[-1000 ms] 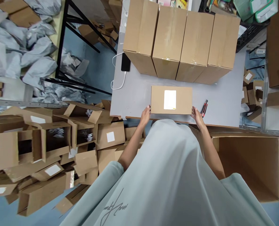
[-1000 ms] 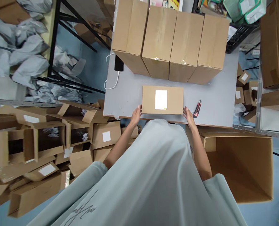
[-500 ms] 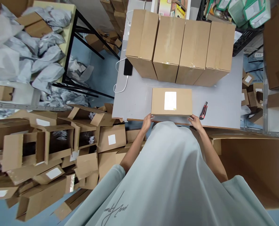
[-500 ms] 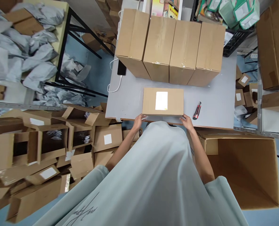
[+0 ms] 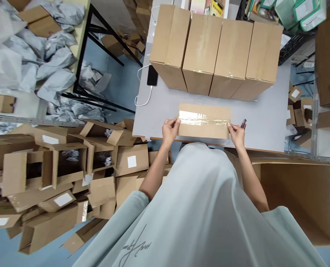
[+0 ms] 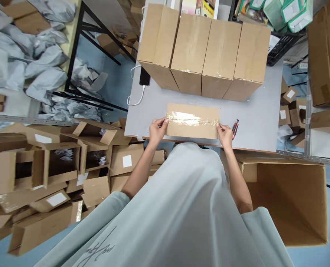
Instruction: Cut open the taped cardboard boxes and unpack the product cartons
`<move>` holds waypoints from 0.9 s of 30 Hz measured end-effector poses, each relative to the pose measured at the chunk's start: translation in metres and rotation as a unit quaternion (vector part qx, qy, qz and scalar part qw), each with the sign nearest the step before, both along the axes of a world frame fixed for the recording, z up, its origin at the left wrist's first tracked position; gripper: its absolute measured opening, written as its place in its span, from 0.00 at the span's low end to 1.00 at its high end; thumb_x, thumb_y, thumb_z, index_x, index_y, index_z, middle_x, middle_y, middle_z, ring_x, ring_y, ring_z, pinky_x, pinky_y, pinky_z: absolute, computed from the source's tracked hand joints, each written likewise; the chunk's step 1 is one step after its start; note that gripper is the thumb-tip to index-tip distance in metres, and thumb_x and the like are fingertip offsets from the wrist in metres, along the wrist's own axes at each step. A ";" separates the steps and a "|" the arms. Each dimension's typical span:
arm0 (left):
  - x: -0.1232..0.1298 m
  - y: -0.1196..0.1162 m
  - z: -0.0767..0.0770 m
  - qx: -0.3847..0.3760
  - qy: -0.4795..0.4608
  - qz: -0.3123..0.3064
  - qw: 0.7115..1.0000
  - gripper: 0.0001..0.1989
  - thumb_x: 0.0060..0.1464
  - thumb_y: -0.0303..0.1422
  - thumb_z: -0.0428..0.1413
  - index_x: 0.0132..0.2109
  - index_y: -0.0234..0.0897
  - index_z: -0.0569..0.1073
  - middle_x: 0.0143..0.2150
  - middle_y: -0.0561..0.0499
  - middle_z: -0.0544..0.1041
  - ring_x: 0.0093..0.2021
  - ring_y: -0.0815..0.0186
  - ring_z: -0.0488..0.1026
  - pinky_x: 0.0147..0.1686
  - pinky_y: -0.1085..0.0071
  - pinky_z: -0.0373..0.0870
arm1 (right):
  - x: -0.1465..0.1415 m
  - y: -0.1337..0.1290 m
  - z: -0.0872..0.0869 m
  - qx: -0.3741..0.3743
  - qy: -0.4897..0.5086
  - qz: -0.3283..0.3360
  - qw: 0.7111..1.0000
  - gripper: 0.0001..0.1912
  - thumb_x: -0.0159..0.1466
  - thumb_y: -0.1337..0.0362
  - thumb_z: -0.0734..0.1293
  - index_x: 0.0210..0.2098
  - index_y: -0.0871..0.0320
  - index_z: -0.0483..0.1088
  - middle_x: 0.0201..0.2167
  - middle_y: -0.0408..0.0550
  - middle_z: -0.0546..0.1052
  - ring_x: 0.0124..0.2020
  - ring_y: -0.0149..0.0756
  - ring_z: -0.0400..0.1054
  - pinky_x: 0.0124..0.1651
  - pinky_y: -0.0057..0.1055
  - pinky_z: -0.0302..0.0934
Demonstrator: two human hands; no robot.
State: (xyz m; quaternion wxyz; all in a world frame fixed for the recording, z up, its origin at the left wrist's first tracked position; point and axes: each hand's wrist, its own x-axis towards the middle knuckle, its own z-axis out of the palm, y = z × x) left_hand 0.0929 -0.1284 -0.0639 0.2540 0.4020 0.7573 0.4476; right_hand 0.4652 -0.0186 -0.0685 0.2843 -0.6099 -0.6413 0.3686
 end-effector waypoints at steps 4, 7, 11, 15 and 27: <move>0.001 0.000 -0.016 -0.052 -0.040 0.043 0.997 0.23 0.69 0.47 0.66 0.58 0.34 0.88 0.50 0.40 0.83 0.47 0.54 0.80 0.57 0.59 0.77 | -0.010 -0.005 -0.004 -0.019 -0.033 0.009 0.999 0.42 0.72 0.30 0.63 0.53 0.62 0.87 0.51 0.66 0.87 0.45 0.56 0.82 0.59 0.56 0.77; 0.001 -0.006 -0.023 -0.040 -0.104 0.052 0.992 0.25 0.71 0.50 0.63 0.60 0.35 0.86 0.60 0.38 0.85 0.58 0.52 0.81 0.63 0.61 0.76 | -0.018 -0.015 0.002 0.049 -0.054 0.017 0.997 0.37 0.76 0.38 0.64 0.66 0.62 0.81 0.64 0.69 0.81 0.63 0.60 0.78 0.69 0.58 0.73; -0.002 -0.012 -0.028 -0.078 -0.205 0.081 0.972 0.30 0.77 0.55 0.52 0.63 0.34 0.83 0.63 0.36 0.85 0.59 0.53 0.83 0.61 0.60 0.79 | -0.034 -0.032 0.012 0.130 -0.092 0.109 0.981 0.31 0.81 0.48 0.60 0.73 0.59 0.75 0.73 0.66 0.75 0.75 0.57 0.69 0.81 0.58 0.62; -0.005 -0.009 -0.036 -0.135 -0.238 0.086 0.958 0.30 0.80 0.53 0.48 0.58 0.31 0.83 0.57 0.33 0.87 0.56 0.52 0.85 0.60 0.57 0.80 | -0.041 -0.044 0.012 0.105 -0.144 0.134 0.975 0.32 0.84 0.49 0.56 0.74 0.63 0.73 0.76 0.68 0.73 0.76 0.58 0.68 0.82 0.60 0.62; 0.039 0.031 -0.035 -0.146 -0.379 -0.026 0.913 0.36 0.61 0.68 0.63 0.55 0.40 0.85 0.62 0.40 0.87 0.66 0.45 0.82 0.66 0.54 0.78 | 0.025 -0.029 0.050 0.032 -0.107 0.019 0.994 0.50 0.77 0.27 0.56 0.77 0.62 0.70 0.77 0.71 0.72 0.79 0.63 0.66 0.80 0.65 0.63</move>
